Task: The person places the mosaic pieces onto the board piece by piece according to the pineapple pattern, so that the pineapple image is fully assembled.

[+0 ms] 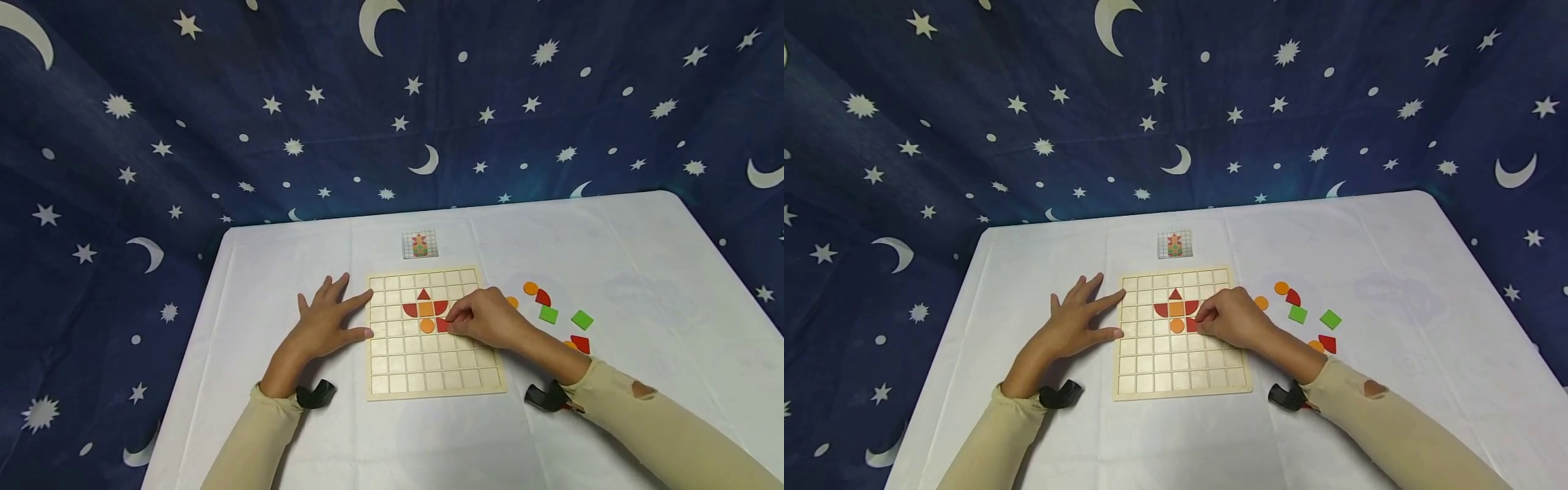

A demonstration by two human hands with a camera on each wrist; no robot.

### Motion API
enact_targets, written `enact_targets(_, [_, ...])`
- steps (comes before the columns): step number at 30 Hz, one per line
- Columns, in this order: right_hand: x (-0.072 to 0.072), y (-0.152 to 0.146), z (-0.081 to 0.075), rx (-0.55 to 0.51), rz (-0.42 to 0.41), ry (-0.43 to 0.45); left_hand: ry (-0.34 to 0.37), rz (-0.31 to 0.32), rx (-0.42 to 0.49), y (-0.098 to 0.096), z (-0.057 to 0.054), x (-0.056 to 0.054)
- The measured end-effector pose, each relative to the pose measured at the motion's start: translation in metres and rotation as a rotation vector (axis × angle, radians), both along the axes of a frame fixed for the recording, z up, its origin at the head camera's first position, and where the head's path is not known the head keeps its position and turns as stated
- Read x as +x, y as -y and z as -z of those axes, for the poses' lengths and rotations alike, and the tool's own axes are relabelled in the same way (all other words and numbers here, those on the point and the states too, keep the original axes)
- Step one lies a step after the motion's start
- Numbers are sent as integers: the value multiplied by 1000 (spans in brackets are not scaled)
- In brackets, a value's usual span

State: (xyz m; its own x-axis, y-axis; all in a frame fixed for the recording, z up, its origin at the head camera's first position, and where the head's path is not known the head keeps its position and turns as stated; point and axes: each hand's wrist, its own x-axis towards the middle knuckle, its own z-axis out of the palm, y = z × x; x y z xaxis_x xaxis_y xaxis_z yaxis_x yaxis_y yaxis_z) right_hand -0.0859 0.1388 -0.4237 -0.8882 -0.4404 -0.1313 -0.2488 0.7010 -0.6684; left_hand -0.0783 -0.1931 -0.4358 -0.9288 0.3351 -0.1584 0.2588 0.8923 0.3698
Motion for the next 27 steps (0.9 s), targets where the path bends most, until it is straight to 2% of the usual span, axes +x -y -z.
enact_targets(5, [-6,-28,-11,9,42,-29,2,4,1,0,1,0])
enact_targets(10, [-18,-78,-21,92,180,-91,18,-6,-12,0,1,-1])
enact_targets(13, [-22,-106,-23,156,269,-57,28,-13,-9,0,0,-1])
enact_targets(15, [-25,-121,-21,186,296,-4,31,-16,-7,0,0,-1])
enact_targets(18, [-26,-136,-16,212,305,68,30,-17,-4,0,1,-1])
enact_targets(20, [-26,-141,-11,215,302,85,28,-16,-5,1,1,-1])
enact_targets(27, [-22,-137,-4,203,289,34,19,-13,-1,0,0,0])
